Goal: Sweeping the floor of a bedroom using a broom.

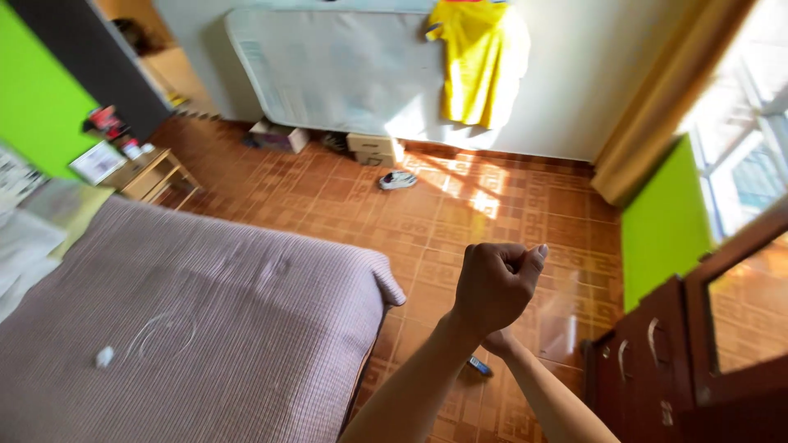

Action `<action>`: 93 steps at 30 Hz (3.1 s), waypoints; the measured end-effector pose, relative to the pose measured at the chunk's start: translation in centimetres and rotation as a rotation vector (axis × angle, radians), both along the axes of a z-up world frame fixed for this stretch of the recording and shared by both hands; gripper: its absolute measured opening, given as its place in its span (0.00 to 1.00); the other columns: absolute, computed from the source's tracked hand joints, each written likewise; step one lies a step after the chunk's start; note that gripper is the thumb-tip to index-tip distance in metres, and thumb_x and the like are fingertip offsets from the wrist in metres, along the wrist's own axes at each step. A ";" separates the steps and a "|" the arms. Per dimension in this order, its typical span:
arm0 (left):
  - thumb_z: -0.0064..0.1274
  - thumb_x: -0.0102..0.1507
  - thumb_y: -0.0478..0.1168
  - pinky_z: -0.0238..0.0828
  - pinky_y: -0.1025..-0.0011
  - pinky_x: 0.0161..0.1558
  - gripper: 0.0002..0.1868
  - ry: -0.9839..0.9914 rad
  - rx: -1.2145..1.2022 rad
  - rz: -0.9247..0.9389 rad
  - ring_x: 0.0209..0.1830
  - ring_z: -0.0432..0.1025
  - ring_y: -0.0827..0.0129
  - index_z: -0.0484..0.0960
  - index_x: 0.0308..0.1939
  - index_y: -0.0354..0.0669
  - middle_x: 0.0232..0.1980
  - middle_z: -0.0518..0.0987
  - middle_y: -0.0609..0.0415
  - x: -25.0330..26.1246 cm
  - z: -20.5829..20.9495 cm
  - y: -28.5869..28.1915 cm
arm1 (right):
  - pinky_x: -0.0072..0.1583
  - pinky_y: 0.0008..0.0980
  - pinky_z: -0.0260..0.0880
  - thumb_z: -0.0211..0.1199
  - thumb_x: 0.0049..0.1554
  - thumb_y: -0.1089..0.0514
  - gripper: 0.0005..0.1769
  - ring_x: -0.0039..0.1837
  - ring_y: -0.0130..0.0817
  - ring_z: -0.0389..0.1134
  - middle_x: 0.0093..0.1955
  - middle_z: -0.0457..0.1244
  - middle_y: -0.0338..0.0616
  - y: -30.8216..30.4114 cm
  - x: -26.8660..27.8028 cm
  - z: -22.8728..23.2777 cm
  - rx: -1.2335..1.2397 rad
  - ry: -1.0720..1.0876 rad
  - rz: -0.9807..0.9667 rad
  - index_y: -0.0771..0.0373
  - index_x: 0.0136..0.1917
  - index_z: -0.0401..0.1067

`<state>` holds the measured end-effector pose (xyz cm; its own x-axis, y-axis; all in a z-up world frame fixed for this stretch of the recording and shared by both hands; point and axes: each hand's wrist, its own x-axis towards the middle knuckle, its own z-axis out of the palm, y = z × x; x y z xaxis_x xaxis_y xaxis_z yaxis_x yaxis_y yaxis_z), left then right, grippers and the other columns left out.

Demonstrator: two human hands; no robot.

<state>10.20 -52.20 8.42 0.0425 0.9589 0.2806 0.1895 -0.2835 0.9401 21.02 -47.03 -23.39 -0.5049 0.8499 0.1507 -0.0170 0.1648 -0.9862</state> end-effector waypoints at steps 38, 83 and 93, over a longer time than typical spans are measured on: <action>0.51 0.67 0.43 0.53 0.65 0.20 0.27 -0.086 0.053 -0.265 0.12 0.56 0.74 0.70 0.15 0.34 0.12 0.64 0.54 17.4 -2.1 6.7 | 0.62 0.40 0.71 0.63 0.55 0.68 0.57 0.61 0.45 0.60 0.68 0.54 0.65 0.0 23.6 26.0 0.188 -0.404 -1.832 0.53 0.87 0.33; 0.59 0.67 0.48 0.48 0.70 0.21 0.30 -0.135 -0.065 -0.123 0.18 0.51 0.80 0.62 0.16 0.41 0.16 0.58 0.63 17.5 -5.6 27.0 | 0.74 0.43 0.57 0.59 0.56 0.62 0.39 0.78 0.52 0.56 0.79 0.54 0.54 30.7 28.4 11.8 0.039 -0.581 -0.770 0.52 0.80 0.56; 0.57 0.68 0.50 0.49 0.71 0.21 0.28 -0.119 0.015 -0.330 0.18 0.52 0.81 0.67 0.18 0.42 0.16 0.59 0.64 21.1 -4.5 31.0 | 0.72 0.43 0.61 0.65 0.52 0.58 0.49 0.78 0.53 0.57 0.81 0.51 0.57 34.5 34.8 8.1 -0.106 -0.560 -0.832 0.50 0.83 0.49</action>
